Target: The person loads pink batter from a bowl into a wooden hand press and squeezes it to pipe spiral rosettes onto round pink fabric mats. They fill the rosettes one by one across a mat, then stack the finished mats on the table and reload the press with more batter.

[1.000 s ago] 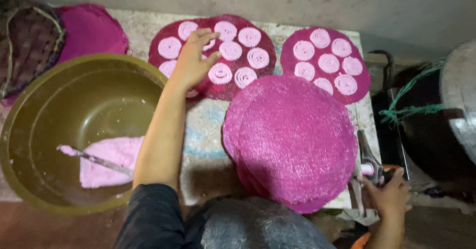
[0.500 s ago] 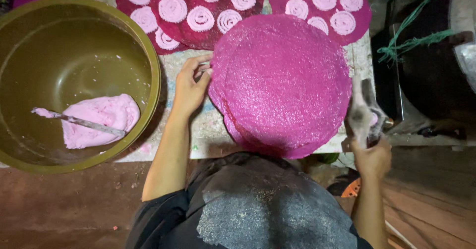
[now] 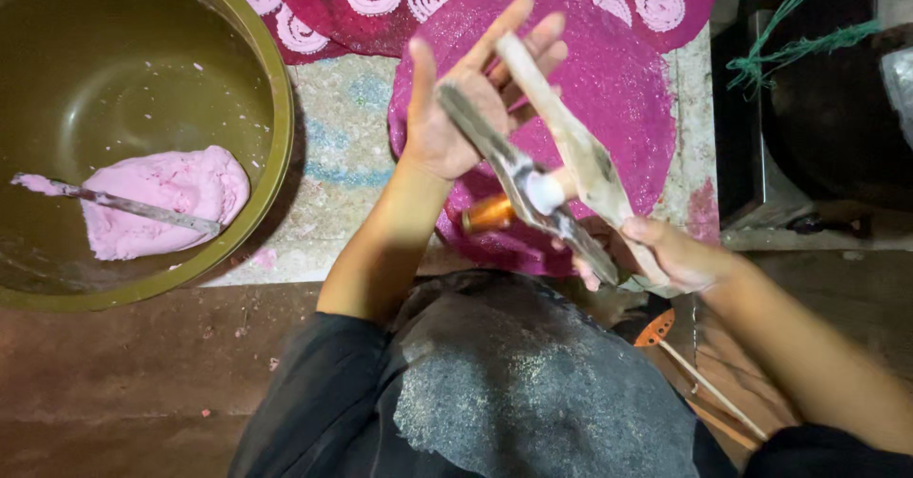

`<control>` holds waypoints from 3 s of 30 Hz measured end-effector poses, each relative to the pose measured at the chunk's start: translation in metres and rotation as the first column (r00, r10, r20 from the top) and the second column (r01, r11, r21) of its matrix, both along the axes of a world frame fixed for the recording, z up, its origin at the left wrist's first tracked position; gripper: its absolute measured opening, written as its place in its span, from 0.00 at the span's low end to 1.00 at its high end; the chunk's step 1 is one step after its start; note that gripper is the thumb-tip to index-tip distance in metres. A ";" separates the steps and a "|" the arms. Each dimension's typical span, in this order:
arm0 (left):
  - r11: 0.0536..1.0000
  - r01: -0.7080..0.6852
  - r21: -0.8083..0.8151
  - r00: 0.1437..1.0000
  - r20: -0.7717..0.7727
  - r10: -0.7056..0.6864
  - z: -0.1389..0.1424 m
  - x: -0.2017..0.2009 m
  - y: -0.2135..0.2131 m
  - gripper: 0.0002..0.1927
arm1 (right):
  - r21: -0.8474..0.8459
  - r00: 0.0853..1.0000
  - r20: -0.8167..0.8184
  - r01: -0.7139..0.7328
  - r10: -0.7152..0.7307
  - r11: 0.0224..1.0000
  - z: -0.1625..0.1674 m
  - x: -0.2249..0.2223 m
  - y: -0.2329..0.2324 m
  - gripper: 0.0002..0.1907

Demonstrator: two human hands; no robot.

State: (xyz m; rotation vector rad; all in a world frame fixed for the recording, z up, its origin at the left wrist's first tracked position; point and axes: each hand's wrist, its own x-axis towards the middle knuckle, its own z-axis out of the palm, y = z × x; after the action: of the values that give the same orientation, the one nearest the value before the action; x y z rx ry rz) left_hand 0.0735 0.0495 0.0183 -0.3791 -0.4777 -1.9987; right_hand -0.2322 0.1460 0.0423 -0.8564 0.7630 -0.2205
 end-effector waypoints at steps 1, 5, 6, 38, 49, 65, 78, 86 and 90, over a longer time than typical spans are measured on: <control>0.998 0.029 -0.056 0.997 -0.074 -0.033 -0.003 0.000 -0.001 0.47 | -0.001 0.991 -0.127 -0.043 0.043 0.999 0.005 0.000 -0.008 0.35; 0.991 -0.131 0.007 0.989 -0.065 0.132 -0.023 -0.004 -0.009 0.10 | -0.026 0.883 -0.462 -0.107 0.083 0.994 0.024 -0.007 -0.031 0.36; 0.982 -0.161 0.098 0.986 -0.023 0.164 -0.029 -0.004 -0.012 0.09 | -0.050 0.860 -0.506 -0.100 0.061 0.994 0.026 -0.007 -0.036 0.38; 0.967 -0.254 0.023 0.944 -0.211 0.254 -0.014 0.020 -0.048 0.19 | -0.484 0.801 -0.594 -0.280 -0.076 0.829 0.060 0.053 -0.047 0.34; 0.961 -0.249 0.124 0.942 -0.199 0.270 -0.014 -0.003 -0.050 0.20 | -0.463 0.721 -0.684 -0.316 -0.107 0.828 0.077 0.041 -0.055 0.34; 0.939 -0.290 0.182 0.937 -0.145 0.318 -0.013 -0.012 -0.054 0.21 | -0.484 0.682 -0.716 -0.329 -0.151 0.811 0.076 0.042 -0.057 0.36; 0.895 -0.308 0.321 0.939 -0.046 0.340 -0.022 -0.014 -0.025 0.22 | -0.381 0.675 -0.736 -0.343 -0.057 0.859 0.075 0.038 -0.034 0.37; 0.949 -0.285 0.136 0.958 0.075 0.277 0.004 -0.025 -0.056 0.23 | -0.526 0.800 -0.548 -0.100 -0.246 0.845 0.055 0.013 -0.037 0.32; 0.778 -0.294 0.555 0.754 0.635 -0.168 -0.011 -0.008 -0.039 0.30 | -0.428 0.809 -0.525 0.016 -0.263 0.904 0.049 -0.003 -0.027 0.30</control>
State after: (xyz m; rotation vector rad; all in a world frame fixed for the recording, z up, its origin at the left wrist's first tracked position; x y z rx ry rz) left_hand 0.0660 0.0104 0.0070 0.8012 -0.1972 -2.0424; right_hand -0.2355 0.1192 0.0911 -1.2919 1.3889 -0.2633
